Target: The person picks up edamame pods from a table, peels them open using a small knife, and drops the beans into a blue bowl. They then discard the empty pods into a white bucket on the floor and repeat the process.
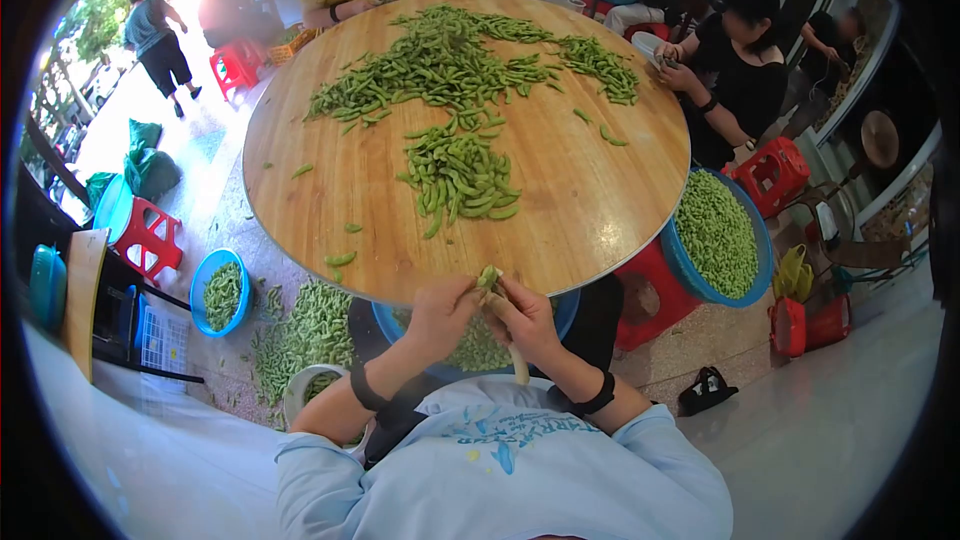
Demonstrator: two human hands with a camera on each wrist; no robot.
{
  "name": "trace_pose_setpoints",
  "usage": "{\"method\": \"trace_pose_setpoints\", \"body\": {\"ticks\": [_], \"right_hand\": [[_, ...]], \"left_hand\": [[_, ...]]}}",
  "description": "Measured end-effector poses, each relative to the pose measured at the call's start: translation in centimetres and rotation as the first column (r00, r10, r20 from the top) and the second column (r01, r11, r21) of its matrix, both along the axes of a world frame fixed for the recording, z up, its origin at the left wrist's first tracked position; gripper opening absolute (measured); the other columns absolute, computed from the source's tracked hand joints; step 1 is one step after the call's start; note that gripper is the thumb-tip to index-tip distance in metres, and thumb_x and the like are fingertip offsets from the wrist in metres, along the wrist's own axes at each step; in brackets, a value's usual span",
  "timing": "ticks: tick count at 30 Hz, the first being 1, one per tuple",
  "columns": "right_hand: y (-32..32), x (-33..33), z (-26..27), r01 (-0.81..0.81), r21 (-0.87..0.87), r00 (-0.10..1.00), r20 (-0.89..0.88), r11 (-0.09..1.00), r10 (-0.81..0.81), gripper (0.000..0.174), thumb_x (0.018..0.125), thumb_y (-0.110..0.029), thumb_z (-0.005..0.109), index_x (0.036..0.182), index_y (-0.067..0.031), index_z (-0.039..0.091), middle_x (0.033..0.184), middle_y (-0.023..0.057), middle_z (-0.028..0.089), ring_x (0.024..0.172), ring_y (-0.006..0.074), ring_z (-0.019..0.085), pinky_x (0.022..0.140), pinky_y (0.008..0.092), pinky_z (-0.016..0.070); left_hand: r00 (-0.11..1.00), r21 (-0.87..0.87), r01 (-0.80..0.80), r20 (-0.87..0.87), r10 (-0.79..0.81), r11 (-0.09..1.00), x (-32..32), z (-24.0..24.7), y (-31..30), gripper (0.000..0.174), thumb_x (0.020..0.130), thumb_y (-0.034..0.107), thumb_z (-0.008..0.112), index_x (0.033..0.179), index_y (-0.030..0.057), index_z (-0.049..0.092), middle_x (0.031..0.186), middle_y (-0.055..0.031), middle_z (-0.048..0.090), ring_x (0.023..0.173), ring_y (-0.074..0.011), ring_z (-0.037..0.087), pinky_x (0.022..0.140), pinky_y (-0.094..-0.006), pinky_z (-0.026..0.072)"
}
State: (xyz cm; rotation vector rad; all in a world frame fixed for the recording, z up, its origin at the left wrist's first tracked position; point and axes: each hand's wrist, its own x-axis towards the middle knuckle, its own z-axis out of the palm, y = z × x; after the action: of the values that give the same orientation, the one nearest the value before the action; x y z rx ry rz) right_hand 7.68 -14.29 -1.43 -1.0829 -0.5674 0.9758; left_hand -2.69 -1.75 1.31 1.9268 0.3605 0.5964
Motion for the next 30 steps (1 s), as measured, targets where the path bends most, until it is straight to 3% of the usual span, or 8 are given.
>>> {"method": "trace_pose_setpoints", "body": {"ticks": [2, 4, 5, 7, 16, 23, 28, 30], "right_hand": [[0.3, -0.3, -0.3, 0.052, -0.033, 0.980, 0.192, 0.998, -0.045, 0.021, 0.092, -0.008, 0.052, 0.112, -0.0012, 0.055, 0.073, 0.0038, 0.053, 0.051, 0.0091, 0.047, 0.045, 0.0223, 0.0367], [0.7, -0.7, -0.5, 0.358, 0.162, 0.660, 0.653, 0.920, -0.371, 0.028, 0.086, -0.003, 0.058, 0.113, 0.0006, 0.054, 0.076, 0.0080, 0.054, 0.059, 0.0148, 0.052, 0.053, 0.0267, 0.0420], [0.5, -0.5, -0.3, 0.357, 0.159, 0.662, 0.653, 0.921, -0.369, 0.028, 0.086, -0.003, 0.058, 0.113, 0.0006, 0.054, 0.076, 0.0080, 0.054, 0.059, 0.0148, 0.052, 0.053, 0.0267, 0.0420], [0.2, 0.2, 0.3, 0.288, 0.187, 0.462, 0.832, 0.939, -0.308, 0.036, 0.079, 0.000, 0.063, 0.114, 0.0015, 0.053, 0.081, 0.0121, 0.053, 0.068, 0.0219, 0.054, 0.059, 0.0308, 0.0448], [0.0, 0.2, -0.7, 0.233, 0.298, 0.245, 0.903, 0.926, -0.353, 0.037, 0.072, 0.005, 0.062, 0.107, 0.0021, 0.054, 0.085, 0.0172, 0.053, 0.074, 0.0350, 0.057, 0.061, 0.0386, 0.0475], [0.2, 0.9, -0.7, 0.222, 0.195, 0.481, 0.830, 0.955, -0.281, 0.028, 0.074, 0.006, 0.059, 0.102, 0.0005, 0.054, 0.077, 0.0152, 0.053, 0.065, 0.0332, 0.056, 0.058, 0.0362, 0.0461], [-1.1, 1.4, -0.6, 0.050, 0.034, 0.429, 0.902, 0.998, -0.052, 0.025, 0.072, 0.004, 0.060, 0.096, -0.0008, 0.055, 0.076, 0.0137, 0.053, 0.064, 0.0304, 0.056, 0.056, 0.0349, 0.0448], [-1.4, 1.0, -0.8, -0.018, 0.024, 0.394, 0.919, 1.000, -0.015, 0.027, 0.070, 0.003, 0.062, 0.096, -0.0007, 0.055, 0.076, 0.0134, 0.054, 0.064, 0.0301, 0.056, 0.056, 0.0348, 0.0454]], "left_hand": [[1.000, 0.143, -0.026, 0.008, 0.026, 0.989, -0.1, -0.5, 0.0, 0.010, 0.082, 0.009, 0.059, 0.085, -0.0006, 0.059, 0.072, -0.0190, 0.057, 0.067, -0.0375, 0.057, 0.058, -0.0401, 0.0440], [0.999, 0.164, -0.032, -0.012, 0.034, 0.986, -0.3, -0.3, -0.4, 0.010, 0.081, 0.009, 0.060, 0.084, -0.0004, 0.059, 0.072, -0.0193, 0.057, 0.068, -0.0375, 0.057, 0.058, -0.0407, 0.0439], [0.998, 0.185, -0.037, -0.034, 0.044, 0.982, -0.5, -0.2, -0.6, 0.010, 0.080, 0.009, 0.060, 0.083, -0.0002, 0.059, 0.072, -0.0197, 0.056, 0.069, -0.0374, 0.058, 0.058, -0.0412, 0.0438], [0.999, 0.213, -0.033, -0.015, 0.037, 0.976, -0.5, -0.9, -0.7, 0.009, 0.079, 0.008, 0.060, 0.082, -0.0001, 0.058, 0.072, -0.0192, 0.056, 0.069, -0.0375, 0.058, 0.057, -0.0423, 0.0435], [0.998, 0.549, -0.041, 0.070, 0.003, 0.834, -0.3, -1.8, -1.6, 0.004, 0.075, 0.002, 0.058, 0.076, 0.0021, 0.053, 0.067, -0.0148, 0.052, 0.062, -0.0346, 0.055, 0.053, -0.0435, 0.0427], [0.999, 0.507, 0.035, -0.013, -0.033, 0.861, -2.6, -1.5, -1.7, 0.006, 0.080, 0.005, 0.056, 0.078, 0.0021, 0.051, 0.070, -0.0153, 0.054, 0.064, -0.0353, 0.057, 0.057, -0.0436, 0.0457], [0.746, 0.496, 0.395, -0.664, 0.045, 0.774, -8.8, 3.0, 2.3, 0.020, 0.077, 0.002, 0.055, 0.097, 0.0022, 0.057, 0.083, -0.0165, 0.058, 0.081, -0.0365, 0.059, 0.070, -0.0447, 0.0473], [0.779, 0.697, 0.388, -0.597, 0.189, 0.604, -10.4, 3.8, 4.2, 0.027, 0.075, 0.001, 0.057, 0.102, 0.0026, 0.057, 0.090, -0.0155, 0.057, 0.092, -0.0337, 0.056, 0.076, -0.0434, 0.0468]]}}
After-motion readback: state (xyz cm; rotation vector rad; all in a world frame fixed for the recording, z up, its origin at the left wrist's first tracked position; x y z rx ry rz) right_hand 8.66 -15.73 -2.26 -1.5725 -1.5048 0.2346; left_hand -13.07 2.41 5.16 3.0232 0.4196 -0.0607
